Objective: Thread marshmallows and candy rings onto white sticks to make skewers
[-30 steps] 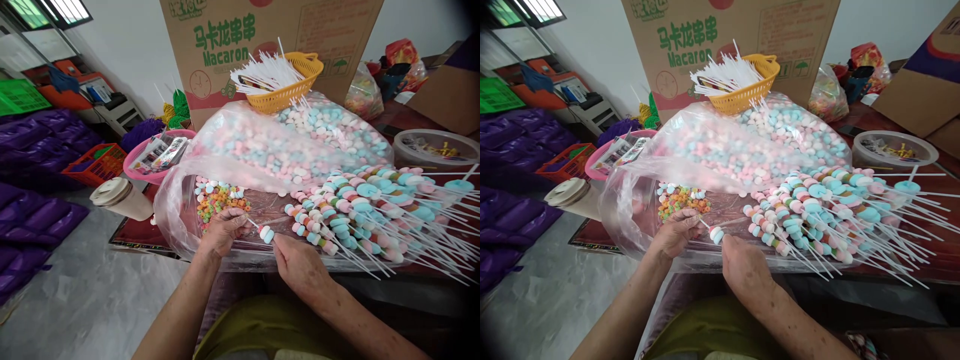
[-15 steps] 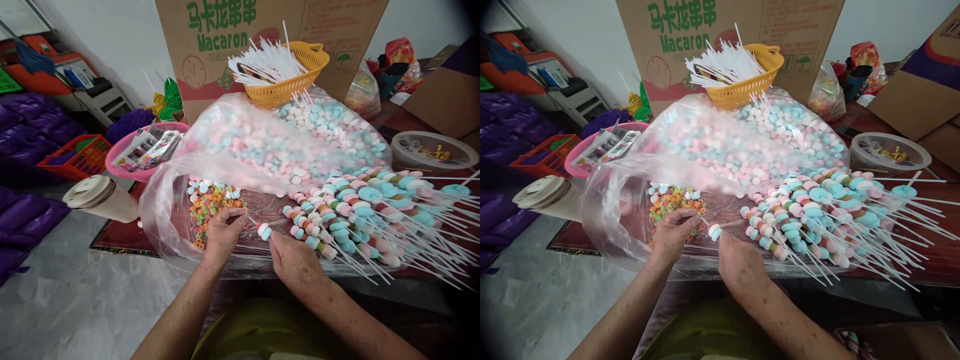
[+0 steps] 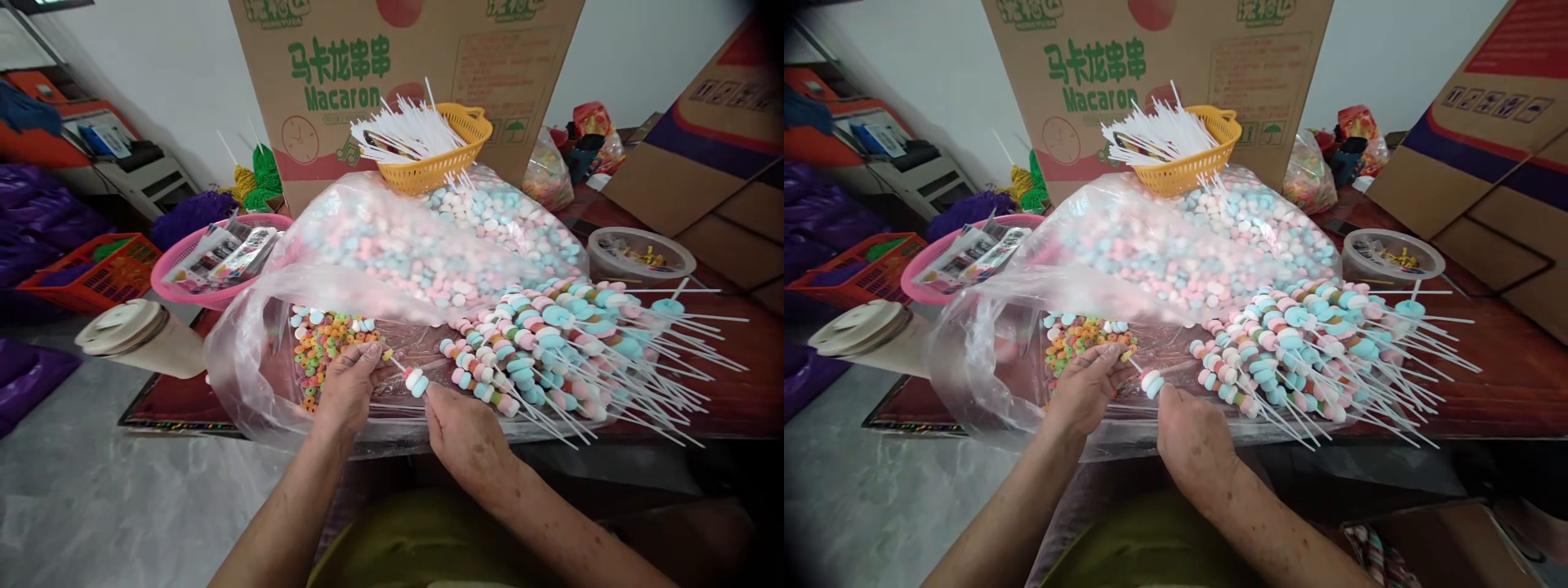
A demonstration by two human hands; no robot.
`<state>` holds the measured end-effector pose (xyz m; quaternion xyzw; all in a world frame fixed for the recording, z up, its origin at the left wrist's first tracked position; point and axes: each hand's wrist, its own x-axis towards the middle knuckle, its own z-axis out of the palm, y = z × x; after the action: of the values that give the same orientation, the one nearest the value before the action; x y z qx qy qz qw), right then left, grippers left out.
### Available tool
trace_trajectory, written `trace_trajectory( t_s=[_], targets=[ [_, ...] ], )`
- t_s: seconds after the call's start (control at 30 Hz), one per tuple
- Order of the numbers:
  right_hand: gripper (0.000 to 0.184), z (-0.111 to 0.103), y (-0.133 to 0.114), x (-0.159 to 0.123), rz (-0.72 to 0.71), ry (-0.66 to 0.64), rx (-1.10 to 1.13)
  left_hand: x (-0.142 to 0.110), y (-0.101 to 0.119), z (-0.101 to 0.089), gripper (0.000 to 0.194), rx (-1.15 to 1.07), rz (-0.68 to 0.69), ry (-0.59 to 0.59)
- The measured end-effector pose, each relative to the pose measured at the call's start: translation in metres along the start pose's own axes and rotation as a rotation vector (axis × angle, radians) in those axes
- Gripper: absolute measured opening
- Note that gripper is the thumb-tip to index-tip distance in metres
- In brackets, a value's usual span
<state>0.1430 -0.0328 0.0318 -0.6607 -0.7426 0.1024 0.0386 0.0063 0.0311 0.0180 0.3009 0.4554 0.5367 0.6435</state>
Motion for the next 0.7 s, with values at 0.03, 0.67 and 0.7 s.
trace_trajectory(
  t_s=[0.03,0.67,0.7],
  targets=[
    [0.018,0.002,0.0,-0.001,-0.012,0.019,0.01,-0.002,-0.001,0.001,0.03,-0.049,-0.05,-0.005],
    [0.031,0.007,0.011,0.161,0.228,-0.028,0.198,0.097,0.017,0.006,0.028,1.629,0.316,-0.078],
    [0.032,0.008,0.01,0.158,0.221,-0.028,0.216,0.098,0.014,0.005,0.028,1.614,0.305,-0.069]
  ],
)
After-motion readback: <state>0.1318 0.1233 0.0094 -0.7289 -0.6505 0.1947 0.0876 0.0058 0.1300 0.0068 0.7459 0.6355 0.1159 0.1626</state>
